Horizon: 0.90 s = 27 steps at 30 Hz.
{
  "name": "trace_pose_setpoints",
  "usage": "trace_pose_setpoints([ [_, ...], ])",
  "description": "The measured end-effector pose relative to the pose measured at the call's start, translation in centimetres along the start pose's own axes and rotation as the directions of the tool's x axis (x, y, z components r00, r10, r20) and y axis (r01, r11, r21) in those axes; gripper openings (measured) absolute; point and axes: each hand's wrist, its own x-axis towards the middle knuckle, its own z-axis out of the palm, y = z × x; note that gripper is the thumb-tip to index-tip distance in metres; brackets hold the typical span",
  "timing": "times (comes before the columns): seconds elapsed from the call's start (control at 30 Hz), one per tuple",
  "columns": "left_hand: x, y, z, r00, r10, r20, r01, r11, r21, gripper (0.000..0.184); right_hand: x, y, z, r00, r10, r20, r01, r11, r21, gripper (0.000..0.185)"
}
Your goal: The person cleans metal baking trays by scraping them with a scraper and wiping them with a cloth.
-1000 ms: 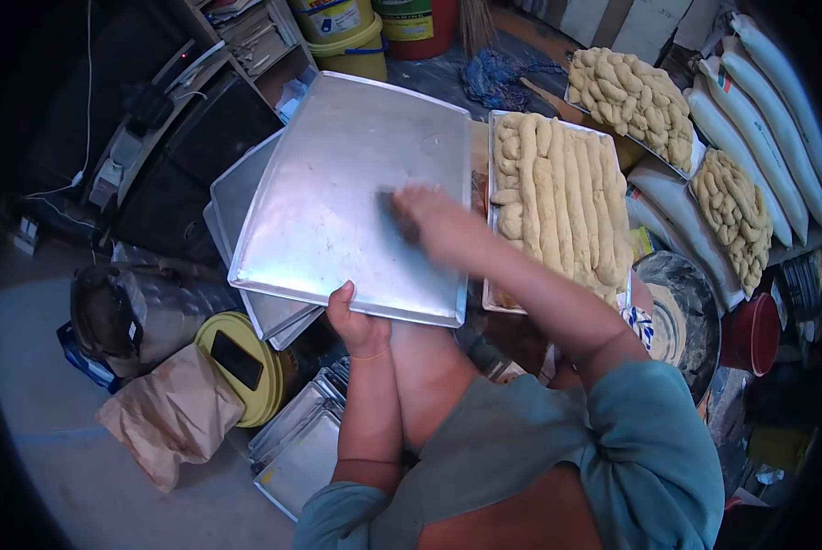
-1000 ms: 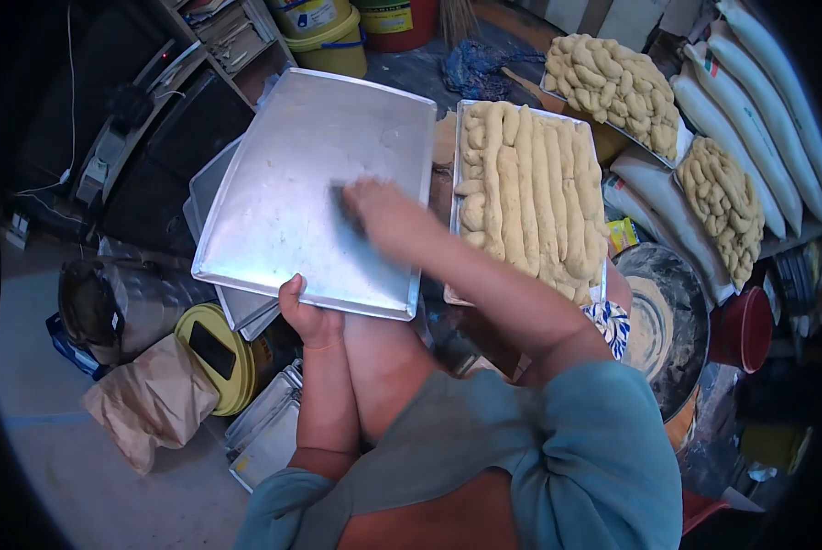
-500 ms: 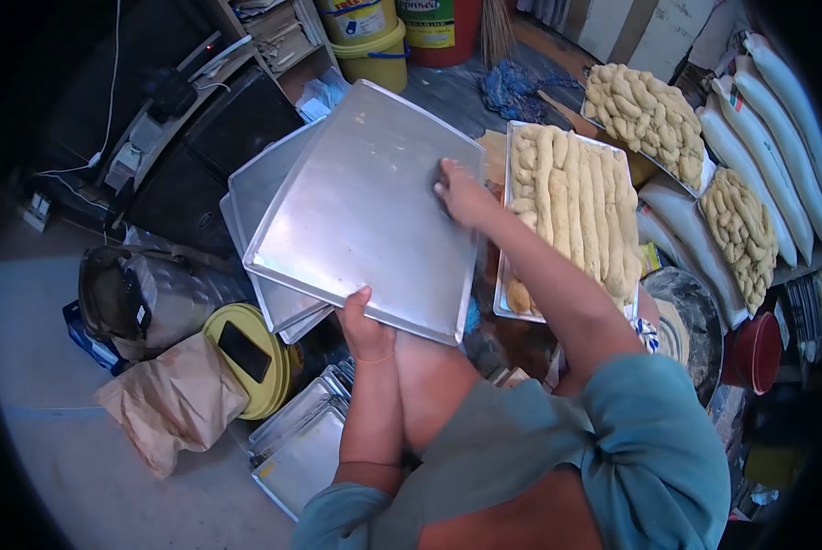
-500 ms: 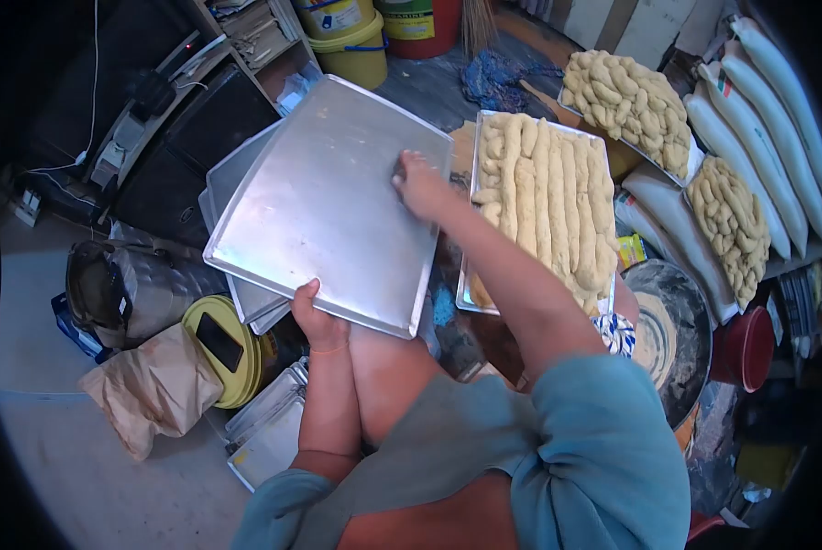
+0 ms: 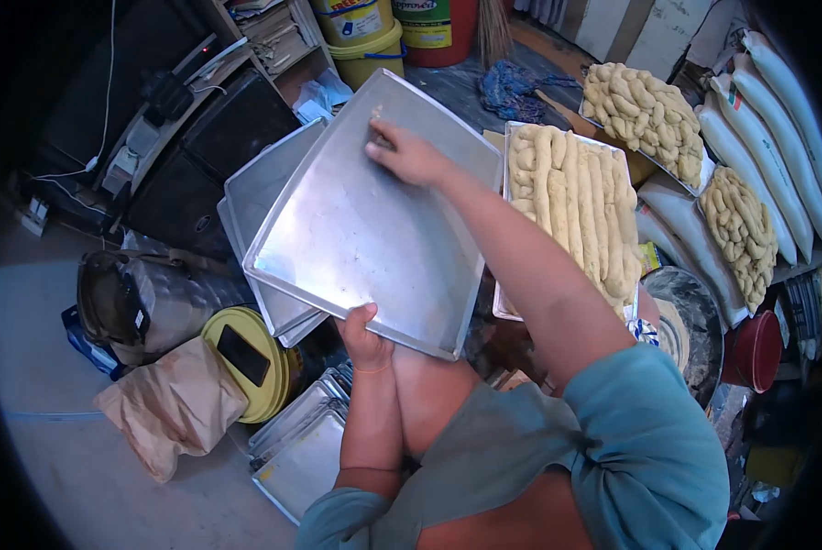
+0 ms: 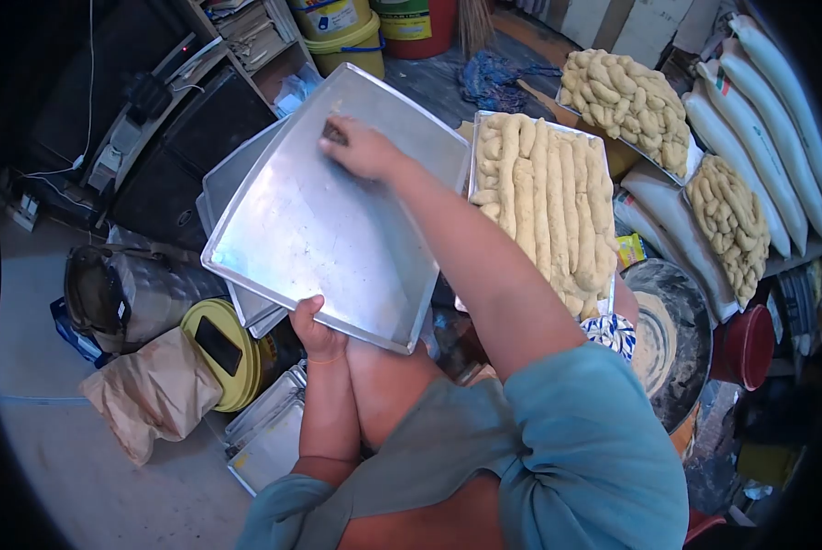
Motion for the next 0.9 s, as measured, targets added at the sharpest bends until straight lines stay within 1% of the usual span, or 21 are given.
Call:
trace_pose_setpoints([
  [0.07, -0.1, 0.2, 0.1, 1.000, -0.004, -0.008, 0.004, 1.000, 0.024, 0.066, 1.7, 3.8, 0.8, 0.993, 0.033, -0.116, -0.049, 0.989, -0.143, 0.063],
  [0.1, -0.1, 0.3, 0.1, 1.000, 0.004, -0.010, -0.004, 0.999, 0.041, 0.066, 0.7, 2.1, 0.4, 0.997, 0.039, -0.066, -0.051, 0.980, -0.190, 0.066],
  [0.2, 0.2, 0.1, 0.3, 1.000, 0.028, 0.002, -0.029, 0.997, 0.067, 0.066, -1.8, -0.5, 2.7, 0.992, -0.126, -0.010, 0.120, 0.966, -0.230, 0.066],
  [0.23, 0.2, 0.1, 0.4, 0.999, 0.032, 0.011, -0.033, 0.997, 0.069, 0.066, -2.4, -1.5, 3.0, 0.987, -0.161, -0.025, 0.151, 0.959, -0.241, 0.063],
  [0.33, -0.4, 0.3, 0.2, 1.000, 0.012, 0.025, -0.013, 0.999, 0.046, 0.071, 0.5, -0.5, 2.4, 0.990, -0.117, -0.076, 0.108, 0.987, -0.119, 0.063],
  [0.37, -0.5, 0.4, 0.1, 1.000, 0.005, 0.030, -0.006, 1.000, 0.029, 0.073, 2.1, 0.0, 1.6, 0.996, -0.006, -0.086, 0.005, 1.000, -0.015, 0.066],
  [0.47, -0.9, 0.7, -0.2, 0.998, 0.029, 0.057, -0.034, 0.996, 0.087, 0.073, 6.2, 3.4, -0.8, 0.970, 0.080, -0.231, -0.072, 0.997, 0.042, 0.067],
  [0.57, -0.6, 0.6, -1.0, 0.997, -0.011, 0.071, 0.003, 0.993, 0.118, 0.073, 7.1, 5.9, -0.7, 0.946, 0.064, -0.317, -0.100, 0.990, -0.099, 0.068],
  [0.63, -0.2, 0.7, -0.7, 0.998, -0.017, 0.065, 0.010, 0.995, 0.097, 0.073, 3.0, 1.9, 0.3, 0.975, 0.026, -0.219, -0.054, 0.991, -0.121, 0.069],
  [0.7, 0.1, 0.6, -0.2, 0.998, 0.006, 0.058, -0.011, 0.997, 0.079, 0.073, -2.4, -2.0, 2.0, 0.998, -0.053, 0.029, 0.052, 0.998, 0.028, 0.070],
  [0.73, 0.3, 0.4, 0.1, 0.998, 0.033, 0.051, -0.036, 0.997, 0.070, 0.072, -5.7, -3.9, 3.2, 0.991, -0.127, 0.052, 0.132, 0.986, -0.101, 0.069],
  [0.8, 0.1, 0.6, 1.4, 0.999, 0.049, 0.010, -0.049, 0.998, 0.036, 0.069, -11.6, -7.3, 4.0, 0.957, -0.164, 0.239, 0.202, 0.968, -0.146, 0.071],
  [0.87, -0.7, 1.4, 3.7, 0.998, 0.031, -0.051, -0.033, 0.999, -0.022, 0.063, -14.1, -7.9, 5.0, 0.949, -0.243, 0.199, 0.275, 0.950, -0.148, 0.070],
  [0.9, -0.3, 0.9, 1.7, 0.999, 0.004, -0.040, -0.003, 0.999, 0.040, 0.072, -14.6, -8.0, 5.1, 0.942, -0.286, 0.176, 0.314, 0.937, -0.153, 0.070],
])
